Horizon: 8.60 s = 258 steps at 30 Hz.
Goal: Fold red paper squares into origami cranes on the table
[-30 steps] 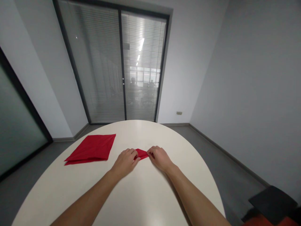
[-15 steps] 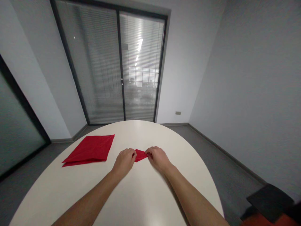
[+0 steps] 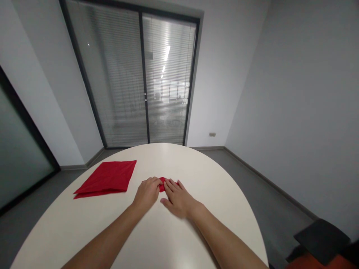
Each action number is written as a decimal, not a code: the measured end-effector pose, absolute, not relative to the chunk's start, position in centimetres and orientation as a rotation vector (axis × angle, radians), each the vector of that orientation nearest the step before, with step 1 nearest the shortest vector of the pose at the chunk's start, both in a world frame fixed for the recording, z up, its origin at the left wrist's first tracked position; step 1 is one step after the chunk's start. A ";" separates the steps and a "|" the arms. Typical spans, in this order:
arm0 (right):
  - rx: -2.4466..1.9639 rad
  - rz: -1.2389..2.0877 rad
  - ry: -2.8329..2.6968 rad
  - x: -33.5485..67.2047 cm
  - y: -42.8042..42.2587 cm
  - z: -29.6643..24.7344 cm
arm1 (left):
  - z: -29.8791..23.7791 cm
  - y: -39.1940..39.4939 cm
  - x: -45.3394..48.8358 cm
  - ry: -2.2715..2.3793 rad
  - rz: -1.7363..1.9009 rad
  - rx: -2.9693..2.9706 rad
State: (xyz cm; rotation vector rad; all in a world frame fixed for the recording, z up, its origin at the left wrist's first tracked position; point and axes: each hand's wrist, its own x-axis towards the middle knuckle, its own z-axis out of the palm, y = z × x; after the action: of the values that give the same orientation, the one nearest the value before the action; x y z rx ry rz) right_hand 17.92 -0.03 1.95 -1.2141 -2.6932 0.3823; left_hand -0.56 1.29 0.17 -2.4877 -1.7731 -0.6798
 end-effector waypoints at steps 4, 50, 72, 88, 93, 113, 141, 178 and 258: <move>-1.237 0.528 -2.701 18.3 0.4 1.7 | 0.3 1.1 -0.4 -1.753 -0.697 -2.493; -1.528 0.345 -2.231 21.1 3.7 2.0 | -1.9 1.6 -0.7 -1.639 -0.619 -2.695; -1.257 0.718 -1.911 20.9 5.6 -0.9 | -1.8 1.6 -0.8 -1.616 -0.651 -2.709; -1.559 0.292 -2.235 21.2 3.7 2.3 | -1.2 1.3 -0.6 -1.608 -0.737 -2.652; -1.538 0.397 -2.176 21.3 3.7 2.1 | -1.0 1.2 -0.5 -1.596 -0.772 -2.640; -1.185 0.273 -2.452 22.9 4.6 1.8 | -1.5 1.6 -0.8 -1.551 -0.802 -2.650; -1.021 0.949 -1.908 22.1 5.7 0.3 | 0.8 0.4 -0.5 -1.690 -1.026 -2.495; -1.107 0.461 -2.330 21.4 4.4 0.9 | 0.1 0.9 -0.7 -1.799 -0.869 -2.550; -1.239 0.596 -2.734 18.3 1.2 1.5 | -2.2 1.7 -0.3 -1.694 -0.406 -2.735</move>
State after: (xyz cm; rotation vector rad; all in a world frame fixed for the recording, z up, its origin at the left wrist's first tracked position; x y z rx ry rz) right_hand 18.30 1.23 1.55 -1.2387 -2.7340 0.5964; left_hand -0.31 1.74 -2.15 -2.7346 -1.6940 -0.4059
